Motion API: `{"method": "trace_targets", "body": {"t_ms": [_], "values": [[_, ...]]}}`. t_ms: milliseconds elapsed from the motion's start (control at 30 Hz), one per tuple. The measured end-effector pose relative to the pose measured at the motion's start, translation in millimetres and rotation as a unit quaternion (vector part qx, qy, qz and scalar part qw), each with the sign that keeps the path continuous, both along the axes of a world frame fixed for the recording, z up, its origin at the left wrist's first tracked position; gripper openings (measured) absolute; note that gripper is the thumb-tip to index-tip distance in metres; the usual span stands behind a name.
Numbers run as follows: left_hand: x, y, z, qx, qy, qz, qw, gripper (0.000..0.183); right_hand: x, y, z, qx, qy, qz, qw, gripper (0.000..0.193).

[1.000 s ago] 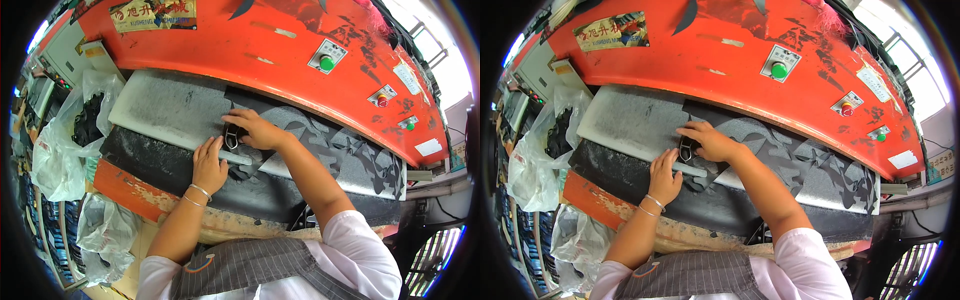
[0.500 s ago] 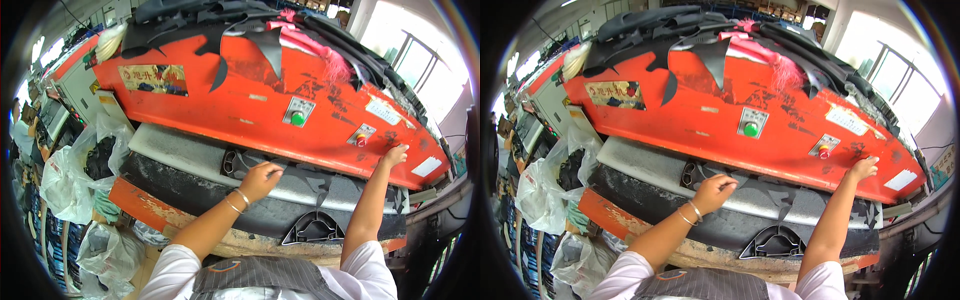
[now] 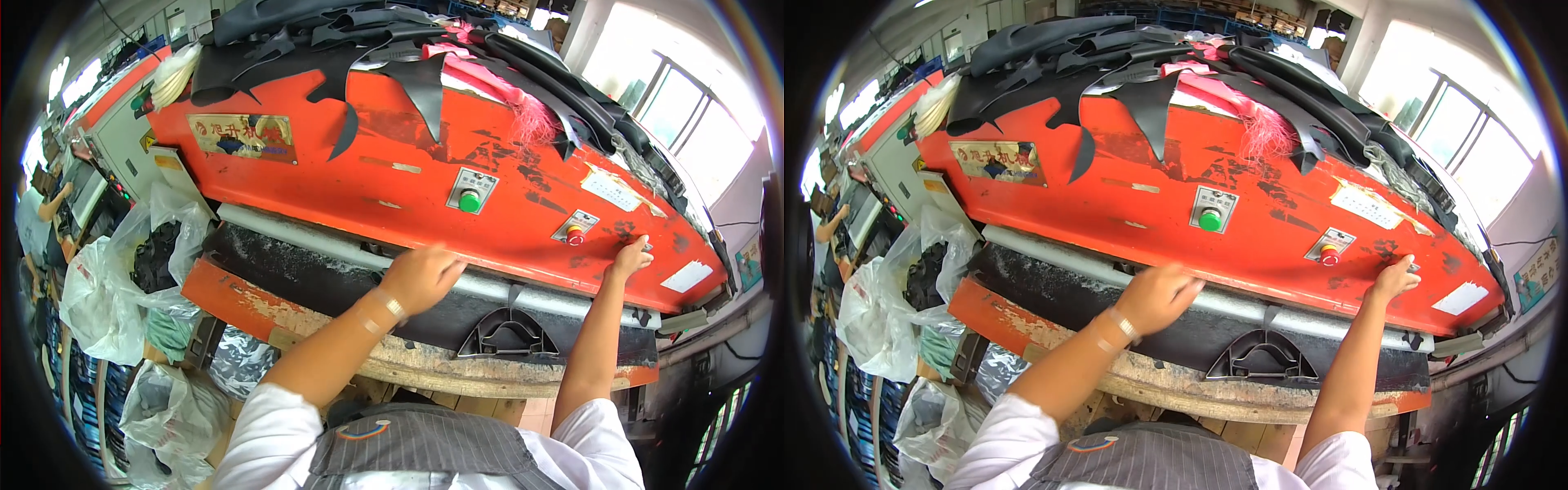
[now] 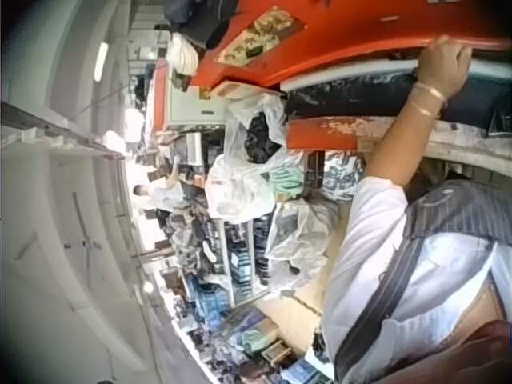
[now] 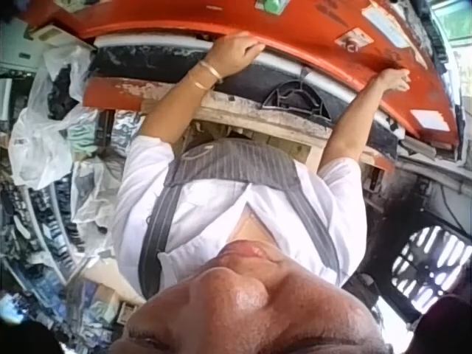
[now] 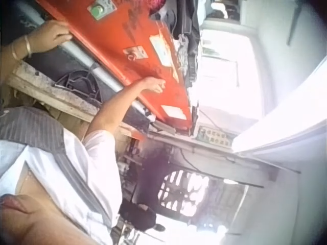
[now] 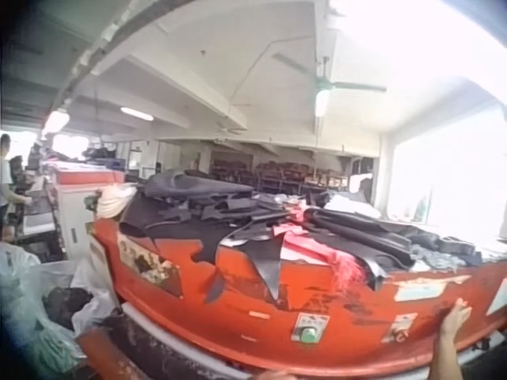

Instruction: Using a hydraulic press machine and metal die to cut out shoe components from a large sheet of black leather.

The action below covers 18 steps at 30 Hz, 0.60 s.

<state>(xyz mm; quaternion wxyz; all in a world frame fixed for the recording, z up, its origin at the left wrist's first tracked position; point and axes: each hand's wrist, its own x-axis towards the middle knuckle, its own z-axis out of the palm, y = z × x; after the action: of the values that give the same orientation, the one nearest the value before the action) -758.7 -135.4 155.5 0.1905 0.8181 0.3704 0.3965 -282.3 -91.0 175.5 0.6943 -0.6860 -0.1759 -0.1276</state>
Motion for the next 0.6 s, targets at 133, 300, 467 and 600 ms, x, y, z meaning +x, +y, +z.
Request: {"method": "trace_targets", "body": {"t_ms": [133,300,467,600], "values": [[-75.0,-72.0,-68.2,-0.146,0.138,0.022,0.979,0.027,11.0,-3.4,-12.5,-0.035,-0.082,-0.031,0.996,0.082],[-93.7,-126.6,-102.0,-0.115,0.174,0.092,0.974,0.025,-165.1,-14.7,-12.5,0.066,-0.291,0.068,0.952,0.05],[-64.5,-120.1,-114.5,-0.031,0.177,0.136,0.974,0.022,-383.9,-32.8,-64.1,-0.016,-0.364,0.571,0.735,0.03],[-57.9,-112.1,-123.7,-0.062,0.172,0.177,0.967,0.018,-420.4,-10.2,-103.1,0.074,-0.473,0.622,0.62,0.039]]}}
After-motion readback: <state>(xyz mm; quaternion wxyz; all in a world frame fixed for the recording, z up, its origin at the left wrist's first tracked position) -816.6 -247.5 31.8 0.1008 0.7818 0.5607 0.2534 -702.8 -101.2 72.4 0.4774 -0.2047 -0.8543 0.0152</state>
